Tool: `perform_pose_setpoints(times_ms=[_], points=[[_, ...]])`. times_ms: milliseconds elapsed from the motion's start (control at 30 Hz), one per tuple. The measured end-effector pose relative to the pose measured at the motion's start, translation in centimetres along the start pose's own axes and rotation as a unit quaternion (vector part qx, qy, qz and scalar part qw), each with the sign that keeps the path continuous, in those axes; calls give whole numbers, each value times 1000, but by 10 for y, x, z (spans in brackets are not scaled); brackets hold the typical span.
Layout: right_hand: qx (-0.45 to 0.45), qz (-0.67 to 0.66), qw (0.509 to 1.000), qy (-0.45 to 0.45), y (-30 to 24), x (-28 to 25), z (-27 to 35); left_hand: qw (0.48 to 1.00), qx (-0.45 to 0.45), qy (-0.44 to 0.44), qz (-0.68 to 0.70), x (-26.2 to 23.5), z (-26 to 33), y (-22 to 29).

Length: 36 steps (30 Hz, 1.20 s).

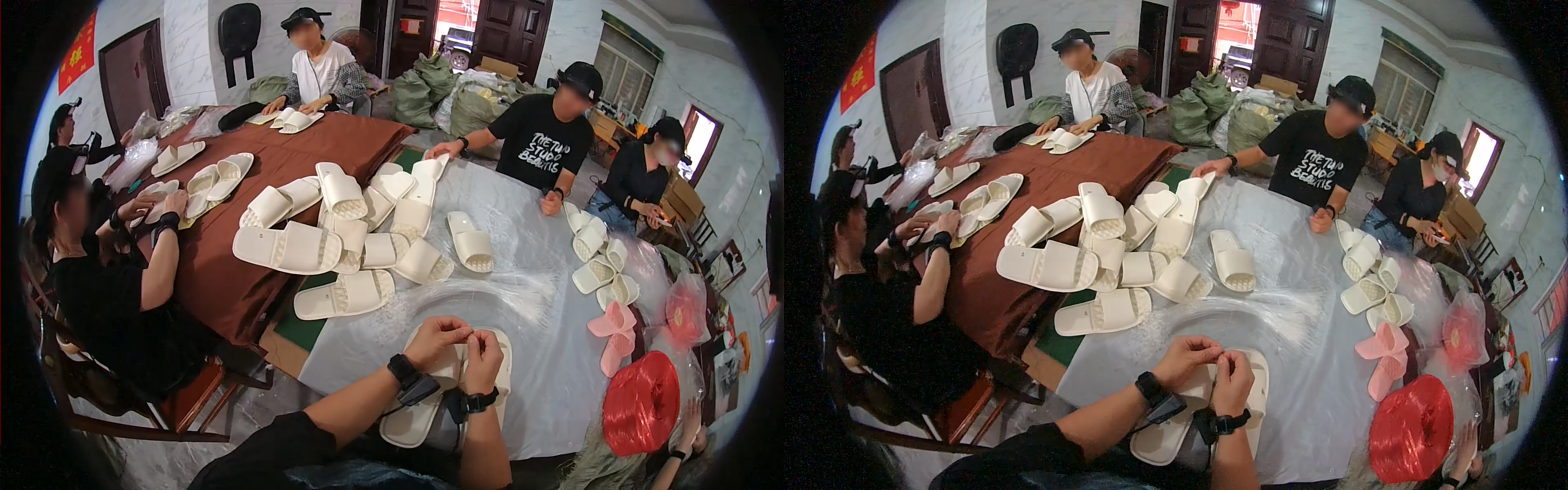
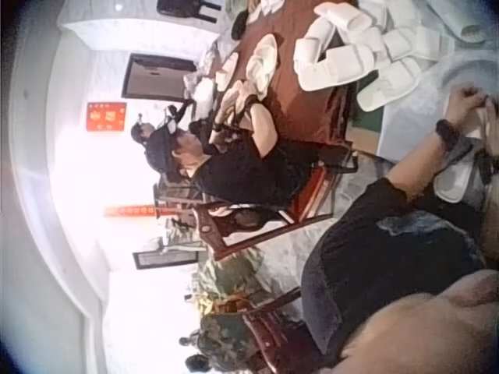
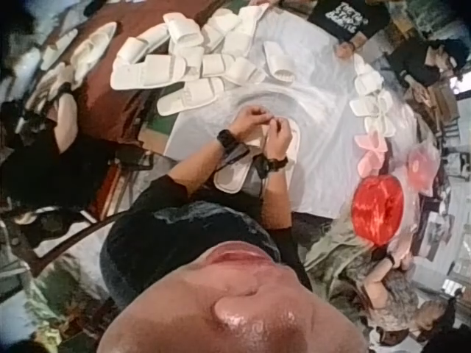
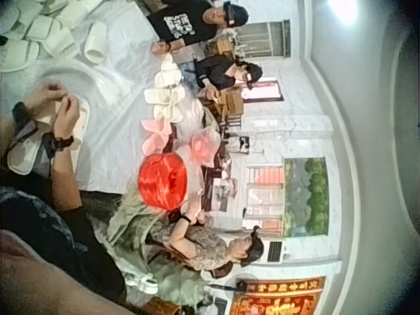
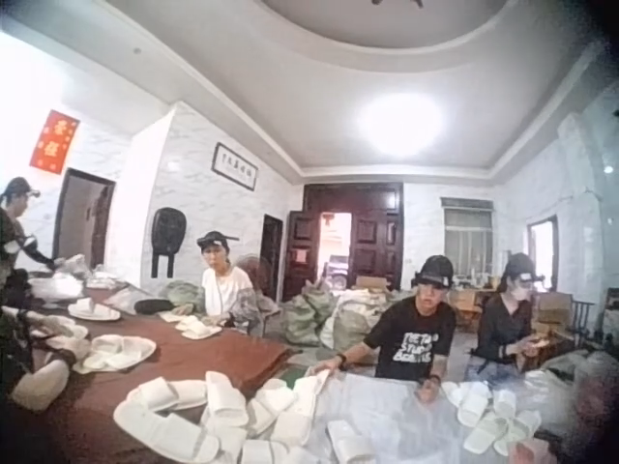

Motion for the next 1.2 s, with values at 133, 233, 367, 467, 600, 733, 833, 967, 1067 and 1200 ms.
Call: perform_pose_setpoints(times_ms=[133,233,367,467,600,733,833,967,1067,1200], points=[[-12,-4,1000,21,6,3,0,1000,-1,2,-15,-1,-3,-1],[-6,-9,1000,25,1,4,1,1000,2,6,-1,-1,-2,-2],[-30,5,999,34,-1,4,1,1000,6,3,8,-1,1,-1],[-29,7,999,37,-1,2,1,998,-8,29,-53,2,1,1],[-39,6,999,37,-3,2,0,1000,15,-2,-13,0,-2,0],[-26,1,999,34,-3,3,0,1000,14,7,-1,0,0,1],[-28,-6,999,27,-4,1,0,999,17,22,24,3,2,3],[-33,-20,999,27,-7,3,1,999,28,22,14,-2,0,1],[-28,-20,999,24,-12,2,0,999,39,24,7,0,1,3],[-57,37,997,33,-18,2,-1,999,31,33,3,-2,1,2]])
Point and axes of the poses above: each hand's wrist, its own z-axis away from the middle knuckle, its own x-axis out of the palm, y = z × x, the point moved 4 cm from there along -z, towards the middle knuckle, and after that the axes turned 5 degrees about z, right-handed, at the moved point
